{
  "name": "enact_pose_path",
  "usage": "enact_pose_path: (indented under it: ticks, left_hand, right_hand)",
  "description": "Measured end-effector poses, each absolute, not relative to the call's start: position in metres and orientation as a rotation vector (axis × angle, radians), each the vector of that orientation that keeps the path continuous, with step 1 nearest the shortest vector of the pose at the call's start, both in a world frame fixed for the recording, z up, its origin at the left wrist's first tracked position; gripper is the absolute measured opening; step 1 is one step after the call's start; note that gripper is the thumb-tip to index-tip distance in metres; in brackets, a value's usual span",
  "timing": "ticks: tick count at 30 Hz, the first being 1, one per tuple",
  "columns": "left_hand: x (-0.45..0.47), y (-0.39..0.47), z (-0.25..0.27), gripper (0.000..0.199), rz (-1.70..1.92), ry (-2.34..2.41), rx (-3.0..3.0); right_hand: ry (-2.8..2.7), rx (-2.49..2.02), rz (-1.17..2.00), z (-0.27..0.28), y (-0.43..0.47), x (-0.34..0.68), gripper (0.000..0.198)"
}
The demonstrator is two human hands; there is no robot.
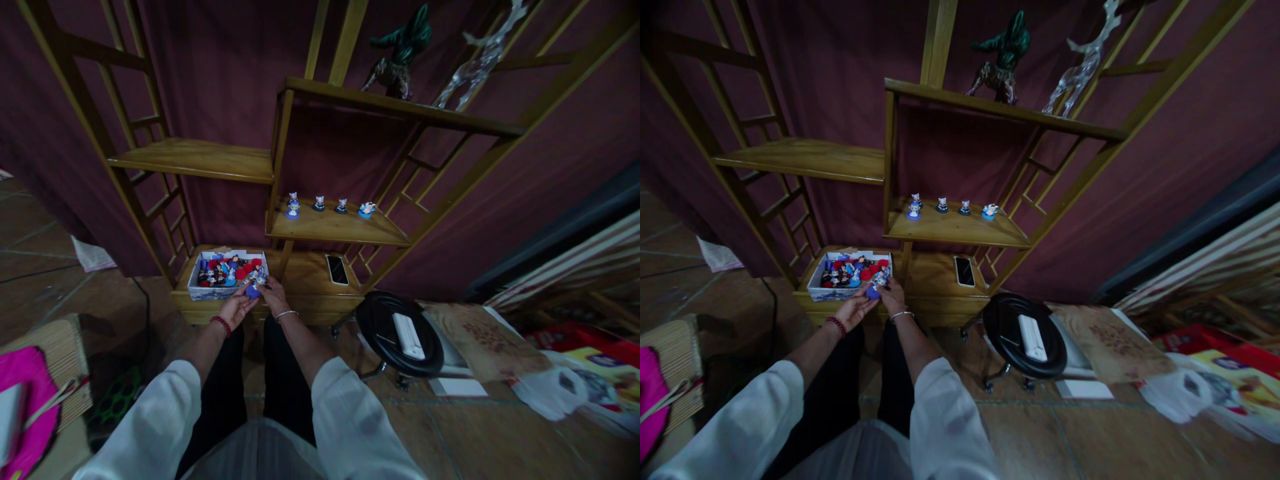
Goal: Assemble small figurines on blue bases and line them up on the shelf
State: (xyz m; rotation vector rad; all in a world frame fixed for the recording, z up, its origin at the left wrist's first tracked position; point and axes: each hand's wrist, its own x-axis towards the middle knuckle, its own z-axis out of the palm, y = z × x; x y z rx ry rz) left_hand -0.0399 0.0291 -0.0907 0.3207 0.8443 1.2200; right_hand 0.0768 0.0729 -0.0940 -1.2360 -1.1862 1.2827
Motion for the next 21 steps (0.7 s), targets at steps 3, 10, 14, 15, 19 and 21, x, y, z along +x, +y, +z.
enact_pose_path:
  ticks: [3, 10, 14, 15, 19, 21]
  left_hand:
    - [-0.041, 0.027, -0.091, 0.059, 1.212, 0.816, 0.317]
    - [-0.04, 0.024, -0.095, 0.048, 1.231, 0.797, 0.345]
    - [-0.04, 0.022, -0.095, 0.043, 1.257, 0.803, 0.352]
    - [-0.04, 0.022, -0.095, 0.042, 1.26, 0.802, 0.352]
    - [-0.04, 0.021, -0.095, 0.038, 1.25, 0.798, 0.358]
    - [-0.041, 0.021, -0.096, 0.036, 1.24, 0.803, 0.359]
  right_hand:
    - [-1.145, -1.249, 1.293, -0.09, 0.07, 0.077, 0.034]
    - [-1.078, -1.247, 1.343, -0.078, 0.063, 0.079, 0.031]
    - [-1.028, -1.238, 1.377, -0.077, 0.061, 0.078, 0.029]
    - [-1.021, -1.229, 1.38, -0.077, 0.061, 0.078, 0.029]
    - [-1.007, -1.212, 1.378, -0.081, 0.06, 0.078, 0.03]
    - [-1.006, -1.218, 1.38, -0.082, 0.06, 0.079, 0.03]
